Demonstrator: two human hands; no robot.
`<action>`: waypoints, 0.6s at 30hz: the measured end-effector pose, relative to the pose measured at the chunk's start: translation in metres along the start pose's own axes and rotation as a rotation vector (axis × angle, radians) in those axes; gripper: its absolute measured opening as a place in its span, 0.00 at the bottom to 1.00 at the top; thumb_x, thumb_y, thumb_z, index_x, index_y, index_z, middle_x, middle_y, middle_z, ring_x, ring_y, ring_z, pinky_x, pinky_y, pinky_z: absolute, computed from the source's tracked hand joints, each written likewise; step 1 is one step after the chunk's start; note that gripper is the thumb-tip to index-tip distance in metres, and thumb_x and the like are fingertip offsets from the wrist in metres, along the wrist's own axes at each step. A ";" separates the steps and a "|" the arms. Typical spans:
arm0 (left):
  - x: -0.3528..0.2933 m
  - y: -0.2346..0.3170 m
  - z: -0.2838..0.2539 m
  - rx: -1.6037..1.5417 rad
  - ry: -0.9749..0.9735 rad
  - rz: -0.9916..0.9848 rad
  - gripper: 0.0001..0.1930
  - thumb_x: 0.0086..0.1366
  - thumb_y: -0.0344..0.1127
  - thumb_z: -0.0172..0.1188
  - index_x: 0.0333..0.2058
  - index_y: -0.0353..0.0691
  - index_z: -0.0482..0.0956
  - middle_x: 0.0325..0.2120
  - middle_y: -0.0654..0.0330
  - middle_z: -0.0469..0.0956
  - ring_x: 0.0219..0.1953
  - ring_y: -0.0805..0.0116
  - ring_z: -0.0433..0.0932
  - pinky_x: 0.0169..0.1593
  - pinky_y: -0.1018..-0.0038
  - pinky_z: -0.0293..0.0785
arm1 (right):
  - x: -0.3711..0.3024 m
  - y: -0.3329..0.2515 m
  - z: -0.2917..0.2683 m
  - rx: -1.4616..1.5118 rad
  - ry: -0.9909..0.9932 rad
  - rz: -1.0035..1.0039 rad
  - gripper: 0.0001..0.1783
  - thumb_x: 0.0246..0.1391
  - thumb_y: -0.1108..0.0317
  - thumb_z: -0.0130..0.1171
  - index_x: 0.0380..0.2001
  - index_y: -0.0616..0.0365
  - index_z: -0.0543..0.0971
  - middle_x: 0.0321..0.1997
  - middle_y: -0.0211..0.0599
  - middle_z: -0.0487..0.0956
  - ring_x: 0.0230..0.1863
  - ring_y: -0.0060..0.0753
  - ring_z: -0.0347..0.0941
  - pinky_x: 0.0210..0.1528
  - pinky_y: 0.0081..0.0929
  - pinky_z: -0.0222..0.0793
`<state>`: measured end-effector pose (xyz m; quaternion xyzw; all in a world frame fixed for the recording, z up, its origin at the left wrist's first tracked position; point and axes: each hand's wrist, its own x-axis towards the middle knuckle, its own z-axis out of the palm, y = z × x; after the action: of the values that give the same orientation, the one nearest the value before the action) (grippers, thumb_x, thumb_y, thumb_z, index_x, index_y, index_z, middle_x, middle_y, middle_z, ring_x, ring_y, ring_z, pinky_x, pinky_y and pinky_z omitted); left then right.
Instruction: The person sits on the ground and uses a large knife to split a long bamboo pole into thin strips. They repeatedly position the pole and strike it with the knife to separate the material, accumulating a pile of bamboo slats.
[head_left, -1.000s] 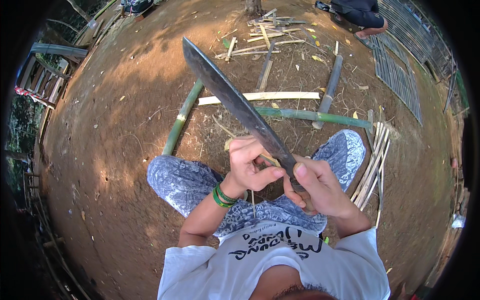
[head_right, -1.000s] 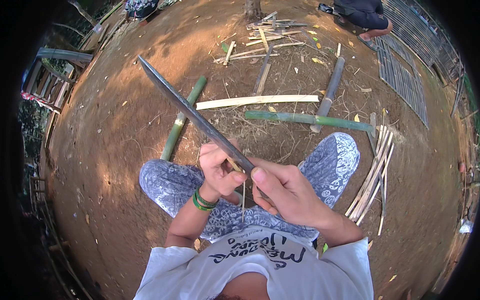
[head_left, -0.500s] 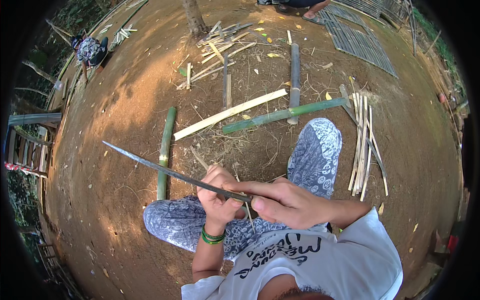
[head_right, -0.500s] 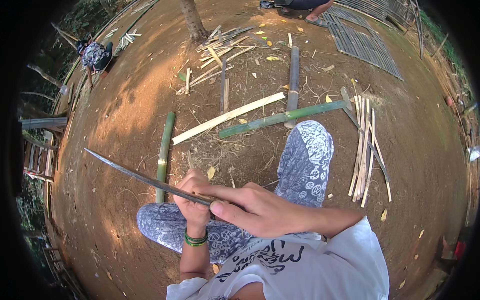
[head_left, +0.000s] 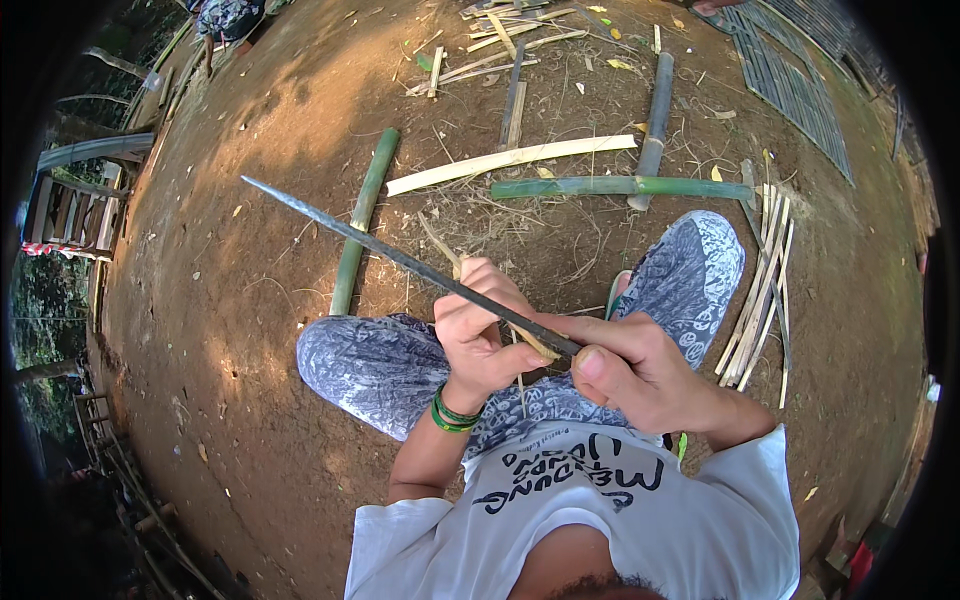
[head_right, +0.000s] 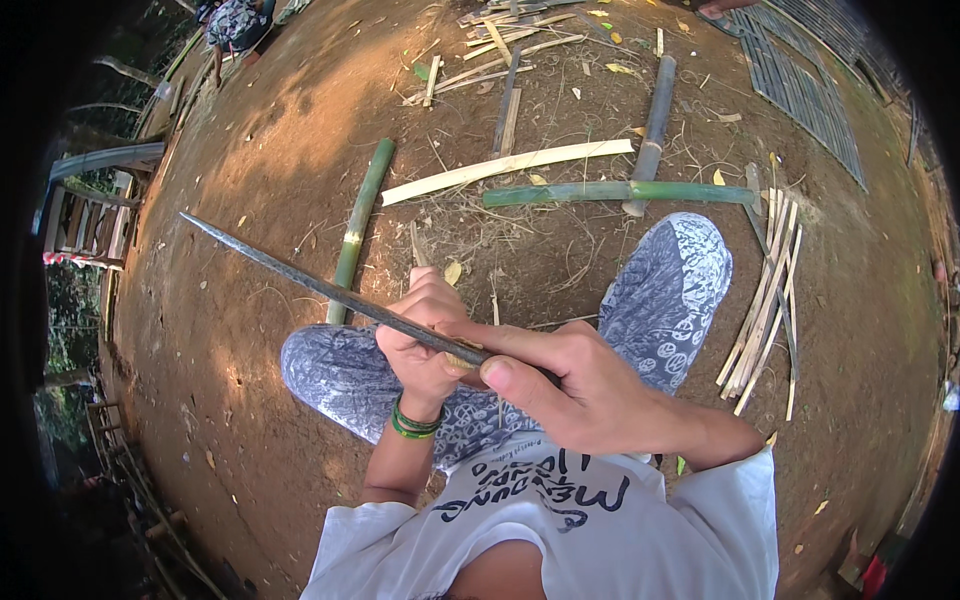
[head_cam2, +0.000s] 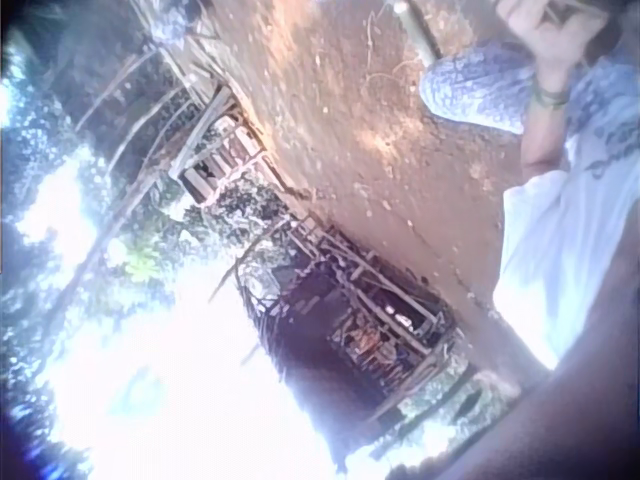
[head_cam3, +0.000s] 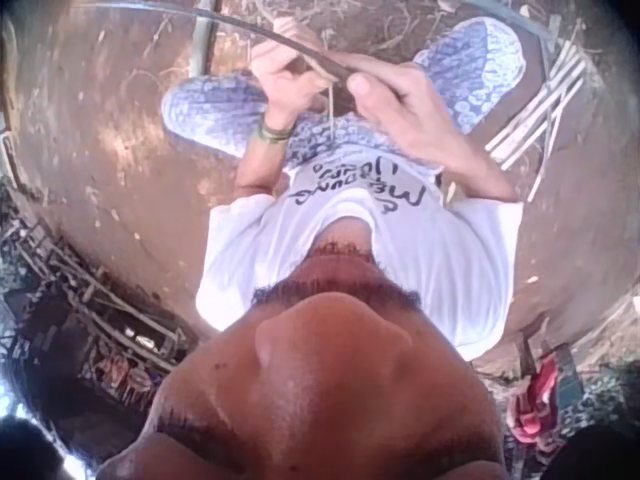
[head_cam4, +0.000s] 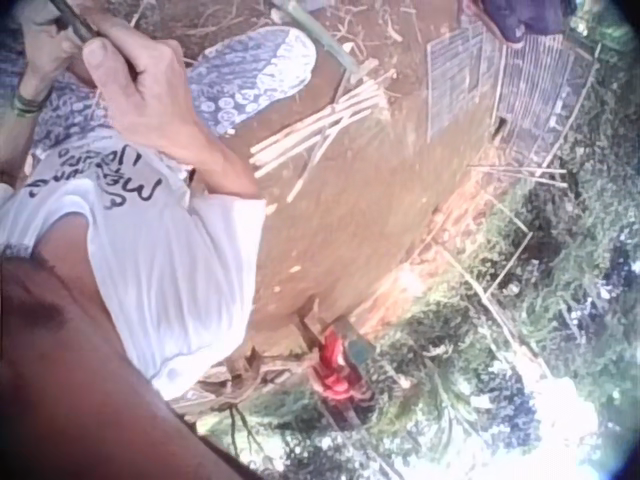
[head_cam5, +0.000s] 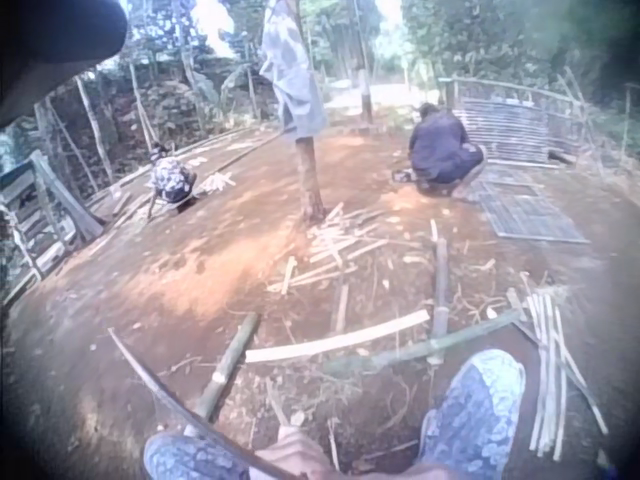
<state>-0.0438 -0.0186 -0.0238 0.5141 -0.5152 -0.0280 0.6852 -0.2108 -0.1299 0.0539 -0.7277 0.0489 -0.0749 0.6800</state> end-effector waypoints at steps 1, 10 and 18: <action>0.000 0.000 0.001 0.001 0.009 -0.002 0.26 0.49 0.58 0.74 0.19 0.37 0.79 0.17 0.63 0.76 0.22 0.67 0.72 0.36 0.68 0.62 | 0.000 0.000 -0.001 0.004 0.001 0.006 0.24 0.70 0.61 0.47 0.63 0.60 0.73 0.12 0.31 0.66 0.14 0.18 0.63 0.19 0.24 0.59; -0.006 0.003 -0.002 0.086 0.049 -0.099 0.33 0.60 0.66 0.63 0.29 0.33 0.79 0.24 0.59 0.77 0.31 0.64 0.74 0.39 0.67 0.70 | 0.007 -0.009 -0.005 0.080 0.018 0.070 0.25 0.70 0.58 0.45 0.65 0.60 0.71 0.13 0.29 0.67 0.16 0.17 0.64 0.20 0.23 0.59; -0.017 -0.006 -0.006 -0.011 0.083 -0.186 0.26 0.56 0.60 0.70 0.25 0.38 0.78 0.24 0.61 0.76 0.30 0.64 0.74 0.39 0.68 0.68 | 0.001 -0.004 0.007 0.016 -0.010 0.008 0.28 0.69 0.57 0.46 0.64 0.63 0.70 0.13 0.34 0.67 0.13 0.27 0.67 0.19 0.30 0.61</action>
<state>-0.0449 -0.0077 -0.0394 0.5568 -0.4363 -0.0730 0.7031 -0.2090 -0.1230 0.0577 -0.7225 0.0477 -0.0688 0.6862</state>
